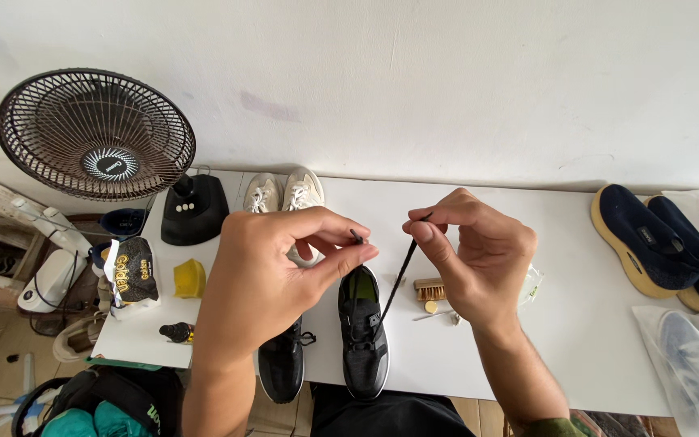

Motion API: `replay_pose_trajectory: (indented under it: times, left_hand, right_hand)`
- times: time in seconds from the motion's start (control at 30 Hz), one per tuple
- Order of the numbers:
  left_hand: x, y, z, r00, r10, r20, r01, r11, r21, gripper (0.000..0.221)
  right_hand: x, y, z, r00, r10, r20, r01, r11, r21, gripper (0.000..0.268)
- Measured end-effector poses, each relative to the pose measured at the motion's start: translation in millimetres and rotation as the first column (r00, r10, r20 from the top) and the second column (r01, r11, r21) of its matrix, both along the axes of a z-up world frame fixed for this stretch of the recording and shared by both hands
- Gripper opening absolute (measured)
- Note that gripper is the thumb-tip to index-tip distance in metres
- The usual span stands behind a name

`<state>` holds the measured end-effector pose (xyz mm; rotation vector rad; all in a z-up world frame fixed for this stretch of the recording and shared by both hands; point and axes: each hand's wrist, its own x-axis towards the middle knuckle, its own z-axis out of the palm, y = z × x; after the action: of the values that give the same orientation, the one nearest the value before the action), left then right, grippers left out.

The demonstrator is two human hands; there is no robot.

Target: The person laces two black dress shoes by threading a black lace through the eyelets and tying a knot at the top.

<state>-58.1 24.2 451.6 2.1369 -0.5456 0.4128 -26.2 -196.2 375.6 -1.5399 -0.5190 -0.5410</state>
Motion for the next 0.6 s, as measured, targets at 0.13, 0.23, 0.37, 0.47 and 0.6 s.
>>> replay_pose_trajectory:
  times: [0.13,0.23,0.37,0.47,0.6]
  left_hand:
    - [-4.1,-3.4,6.5,0.992,0.055,0.117,-0.046,0.996,-0.078,0.012]
    - [-5.0,-3.0,3.1,0.992,0.065,0.11,-0.051,0.99,-0.128,0.011]
    - [-3.3,1.6,-21.4,0.999,0.009,0.037,-0.002,0.981,-0.192,0.011]
    - [1.7,20.1,-65.4,0.995,0.065,0.071,-0.049,0.978,-0.201,0.015]
    - [-4.5,67.6,-160.3,0.898,0.438,-0.04,-0.44,0.894,-0.09,0.008]
  right_hand:
    - [-2.4,-0.5,5.1,1.0,-0.005,0.011,0.005,1.0,0.008,0.006]
    - [-4.0,-2.3,6.6,1.0,0.004,0.025,-0.003,1.0,-0.025,0.005]
    - [-7.1,-6.1,-7.5,0.998,0.05,-0.038,-0.052,0.997,-0.058,0.004]
    - [-9.2,-18.3,-19.2,0.991,0.016,-0.136,-0.05,0.968,-0.247,0.003]
    - [-1.8,-53.0,-77.8,0.986,-0.157,-0.061,0.081,0.757,-0.649,0.01]
